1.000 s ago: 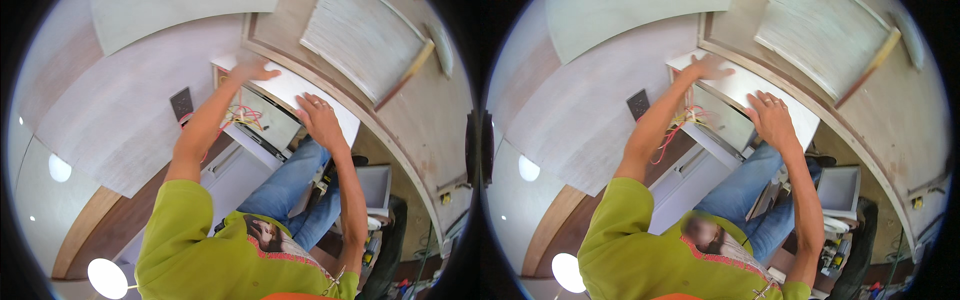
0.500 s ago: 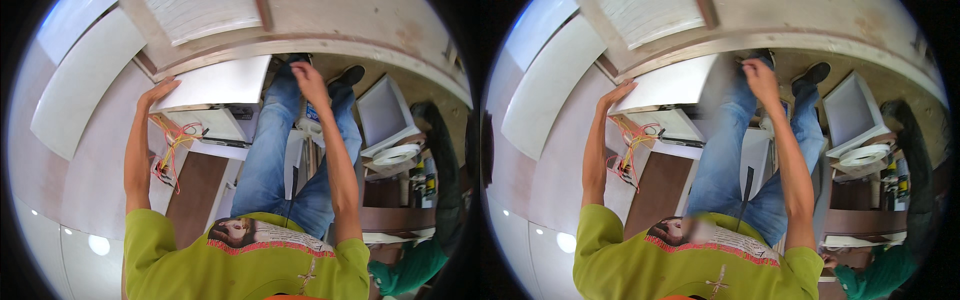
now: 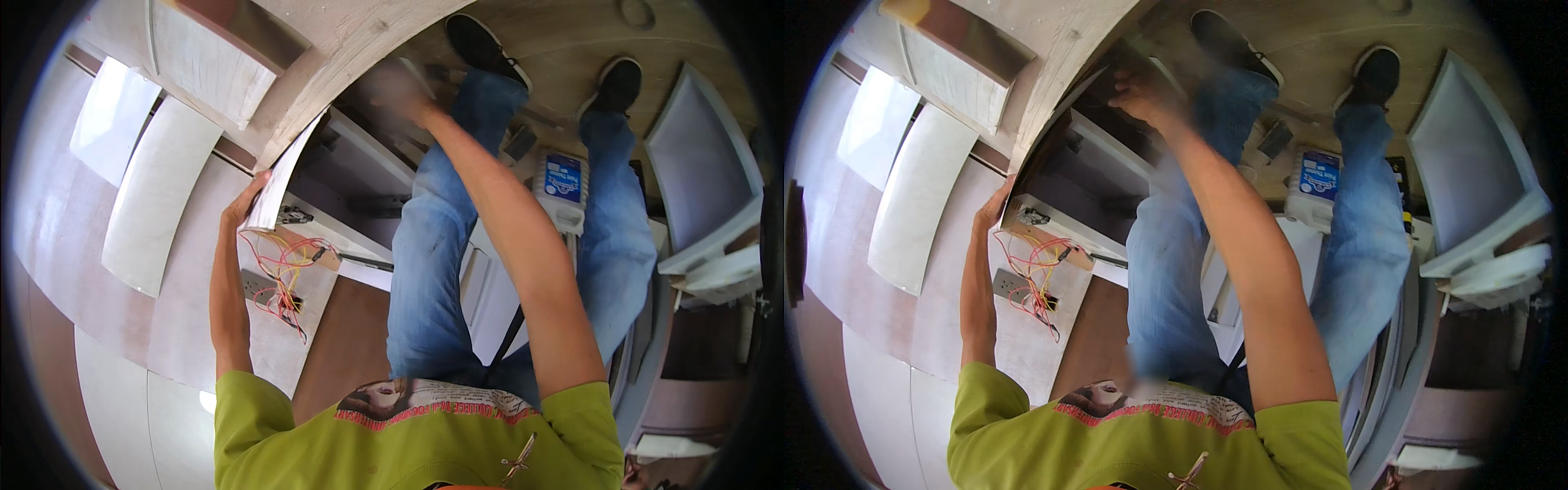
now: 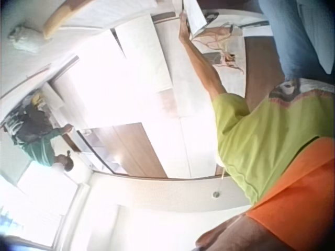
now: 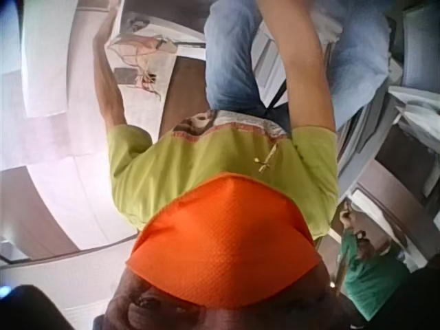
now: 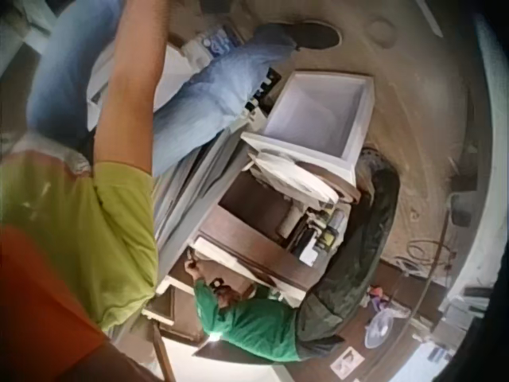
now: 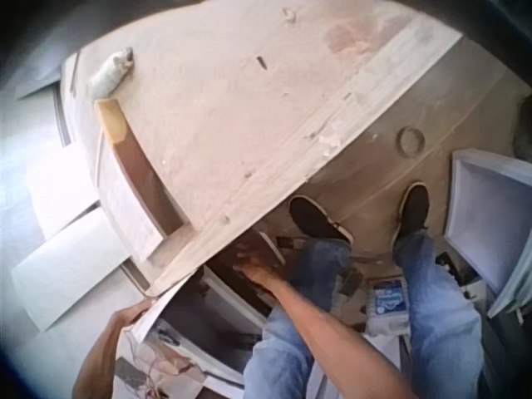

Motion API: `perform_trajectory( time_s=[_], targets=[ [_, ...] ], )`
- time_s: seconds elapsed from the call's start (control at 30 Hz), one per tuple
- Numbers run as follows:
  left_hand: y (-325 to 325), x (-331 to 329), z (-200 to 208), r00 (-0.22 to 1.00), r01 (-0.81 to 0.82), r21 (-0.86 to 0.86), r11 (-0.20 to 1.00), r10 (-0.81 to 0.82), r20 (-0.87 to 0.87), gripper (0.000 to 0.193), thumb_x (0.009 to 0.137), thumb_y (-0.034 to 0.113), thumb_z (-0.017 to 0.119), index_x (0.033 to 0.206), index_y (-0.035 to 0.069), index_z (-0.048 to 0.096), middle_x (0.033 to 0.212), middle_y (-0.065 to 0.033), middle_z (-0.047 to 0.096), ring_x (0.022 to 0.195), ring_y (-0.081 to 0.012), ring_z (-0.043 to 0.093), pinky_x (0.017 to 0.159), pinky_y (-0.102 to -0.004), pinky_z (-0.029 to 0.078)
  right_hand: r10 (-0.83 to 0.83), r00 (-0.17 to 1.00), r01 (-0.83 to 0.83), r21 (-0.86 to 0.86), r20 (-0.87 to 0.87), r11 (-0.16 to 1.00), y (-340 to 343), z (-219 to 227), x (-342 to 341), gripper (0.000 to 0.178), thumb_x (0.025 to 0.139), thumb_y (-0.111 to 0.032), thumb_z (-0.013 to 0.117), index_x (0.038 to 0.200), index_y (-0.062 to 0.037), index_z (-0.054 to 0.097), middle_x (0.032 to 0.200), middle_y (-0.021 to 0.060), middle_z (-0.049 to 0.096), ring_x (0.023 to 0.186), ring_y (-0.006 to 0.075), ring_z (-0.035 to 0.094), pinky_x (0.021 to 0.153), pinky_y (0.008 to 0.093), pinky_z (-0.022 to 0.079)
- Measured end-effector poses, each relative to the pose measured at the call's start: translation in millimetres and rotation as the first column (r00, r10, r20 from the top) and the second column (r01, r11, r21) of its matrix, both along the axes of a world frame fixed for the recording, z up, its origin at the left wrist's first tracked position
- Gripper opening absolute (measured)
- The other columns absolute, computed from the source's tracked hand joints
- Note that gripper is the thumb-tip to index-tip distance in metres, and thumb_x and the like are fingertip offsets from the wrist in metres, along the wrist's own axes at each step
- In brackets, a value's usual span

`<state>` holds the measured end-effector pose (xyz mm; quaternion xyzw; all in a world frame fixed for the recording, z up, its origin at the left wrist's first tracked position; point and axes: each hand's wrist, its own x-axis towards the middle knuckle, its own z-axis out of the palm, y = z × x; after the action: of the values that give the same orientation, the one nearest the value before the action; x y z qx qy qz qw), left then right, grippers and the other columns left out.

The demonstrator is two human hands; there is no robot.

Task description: The person wipes the interior of a white cabinet with a cloth, then places a white panel into the cabinet and adjusts it. They use a pencil to mark the panel and later use a metal ruler to measure a piece of material on a workbench.

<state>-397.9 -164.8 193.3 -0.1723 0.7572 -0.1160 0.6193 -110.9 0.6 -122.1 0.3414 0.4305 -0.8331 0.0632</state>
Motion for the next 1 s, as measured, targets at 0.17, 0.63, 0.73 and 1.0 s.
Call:
perform_trajectory(
  time_s=[0.17,0.63,0.73,1.0],
  targets=[
    [11.6,12.2,10.2,0.988,0.155,-0.001,0.988,-0.155,-0.027,0.08,0.088,0.075,0.057,0.143,0.017,0.054,0.114,-0.0054,0.06,0.099,-0.0158,0.056,0.09,-0.0315,0.045,-0.123,0.991,0.043,-0.742,-0.054,0.669,-12.6,21.6,-20.3,0.054,0.088,-0.021,0.075,0.139,-0.0105,0.061,0.148,0.0089,0.053,0.136,0.0218,0.049,0.11,0.0356,0.042],
    [-10.6,-3.9,-1.3,0.984,0.173,-0.034,0.984,-0.171,0.043,0.086,0.088,0.074,0.055,0.147,0.012,0.052,0.142,-0.0113,0.055,0.132,-0.0251,0.046,0.114,-0.042,0.029,-0.195,0.937,0.268,0.238,-0.289,0.934,-85.3,-10.4,-72.0,0.028,0.08,-0.003,0.067,0.106,-0.0083,0.077,0.094,0.0112,0.072,0.089,0.0262,0.065,0.08,0.0402,0.053],
    [6.6,-1.5,-1.6,0.985,0.161,-0.031,0.986,-0.159,0.063,0.068,0.094,0.065,0.059,0.139,0.015,0.055,0.132,0.0009,0.054,0.126,-0.0156,0.046,0.107,-0.0334,0.035,-0.22,0.897,0.359,0.341,-0.384,0.869,-76.6,-6.0,-72.8,0.022,0.08,-0.005,0.067,0.1,-0.0079,0.075,0.096,0.0117,0.071,0.09,0.0289,0.065,0.081,0.0423,0.052],
    [42.2,3.8,-2.6,0.966,0.248,-0.165,0.954,-0.231,0.117,0.076,0.09,0.074,0.055,0.143,0.02,0.053,0.142,-0.0028,0.051,0.138,-0.0214,0.038,0.107,-0.0487,0.033,-0.203,0.958,0.191,-0.075,-0.204,0.979,-111.2,-13.0,-72.0,0.053,0.096,-0.031,0.06,0.141,-0.0053,0.048,0.144,0.0133,0.046,0.135,0.0272,0.039,0.112,0.0428,0.033]
  ],
)
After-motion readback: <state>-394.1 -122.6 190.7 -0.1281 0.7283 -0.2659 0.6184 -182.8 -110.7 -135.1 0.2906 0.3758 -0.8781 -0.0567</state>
